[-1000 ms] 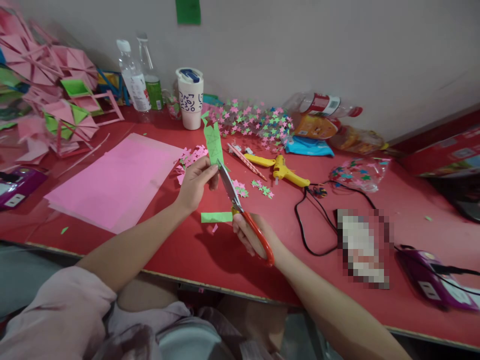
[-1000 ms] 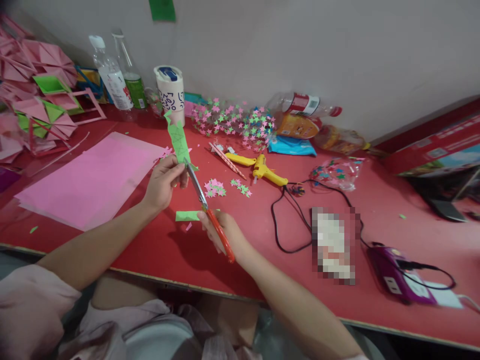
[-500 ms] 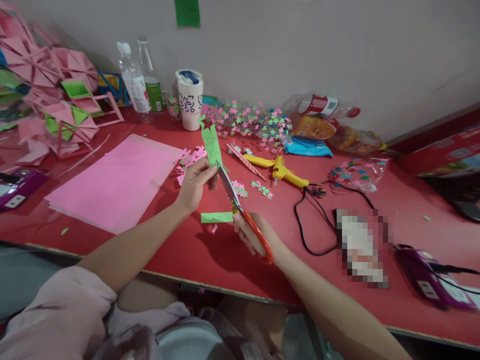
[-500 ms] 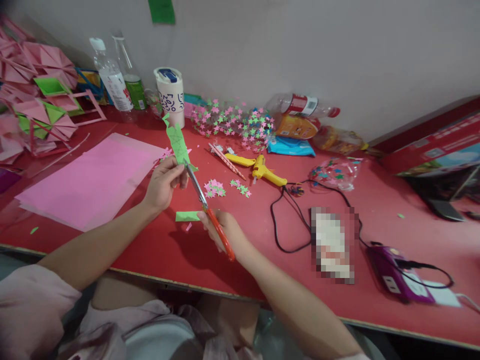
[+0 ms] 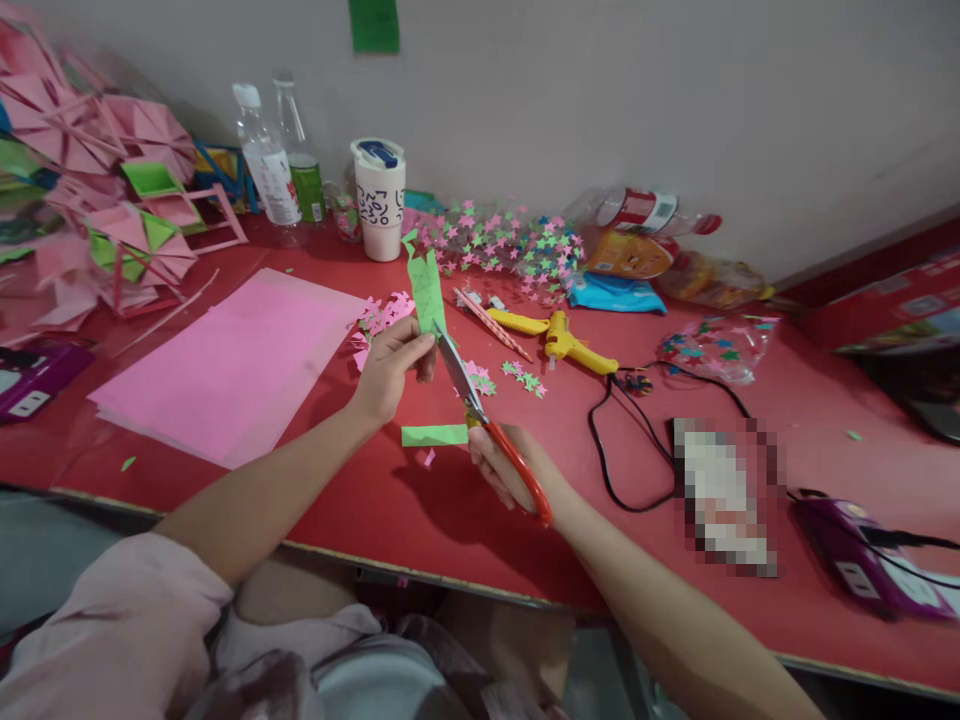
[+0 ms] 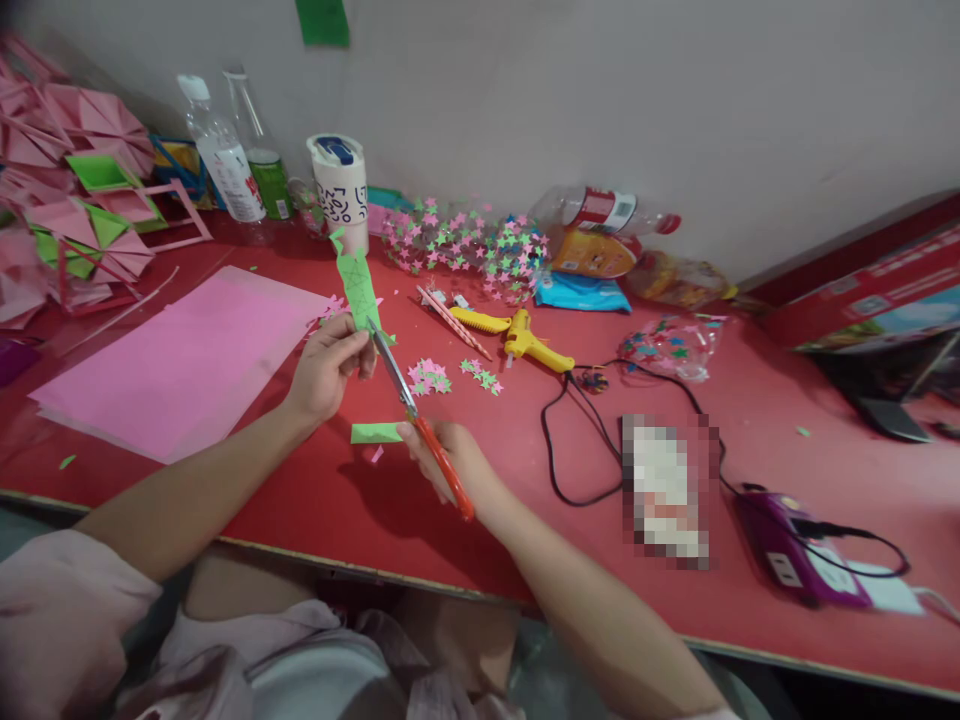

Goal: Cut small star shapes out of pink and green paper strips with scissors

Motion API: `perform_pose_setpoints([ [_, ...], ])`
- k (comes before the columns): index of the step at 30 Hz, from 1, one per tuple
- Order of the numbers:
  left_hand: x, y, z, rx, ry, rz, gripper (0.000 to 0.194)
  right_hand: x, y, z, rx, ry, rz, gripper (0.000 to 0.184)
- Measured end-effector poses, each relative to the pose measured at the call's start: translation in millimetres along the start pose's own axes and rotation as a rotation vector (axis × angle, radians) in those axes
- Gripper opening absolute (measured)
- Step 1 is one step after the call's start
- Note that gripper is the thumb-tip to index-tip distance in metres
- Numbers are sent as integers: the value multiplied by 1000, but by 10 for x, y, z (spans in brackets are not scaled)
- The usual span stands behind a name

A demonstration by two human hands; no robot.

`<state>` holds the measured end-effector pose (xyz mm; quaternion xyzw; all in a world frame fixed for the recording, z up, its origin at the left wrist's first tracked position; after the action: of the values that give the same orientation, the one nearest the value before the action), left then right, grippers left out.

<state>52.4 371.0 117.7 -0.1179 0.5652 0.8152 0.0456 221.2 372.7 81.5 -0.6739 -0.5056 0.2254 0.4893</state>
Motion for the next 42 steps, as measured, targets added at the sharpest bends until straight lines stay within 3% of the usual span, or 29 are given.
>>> perform_pose_setpoints([
  [18,127,63,25,41,93,-45,17,-2,-132,-74,30,9,10,40],
  [25,18,25,29,64,-16,-47,15,17,-87,-55,31,56,27,40],
  [31,103,77,38,6,80,-33,17,15,-93,-55,33,46,16,41],
  [42,125,100,36,-8,75,-5,19,19,-112,-77,51,-10,-80,40],
])
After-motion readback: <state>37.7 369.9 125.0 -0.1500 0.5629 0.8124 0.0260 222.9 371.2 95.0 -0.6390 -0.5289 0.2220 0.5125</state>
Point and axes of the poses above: each hand's wrist, its own z-axis towards the middle knuckle, its own x-axis out of the back of the hand, y = z × x, the point moved 7 cm from there along z, towards the middle knuckle, and after that the axes turned 15 degrees about -y, right-handed, at the moved point
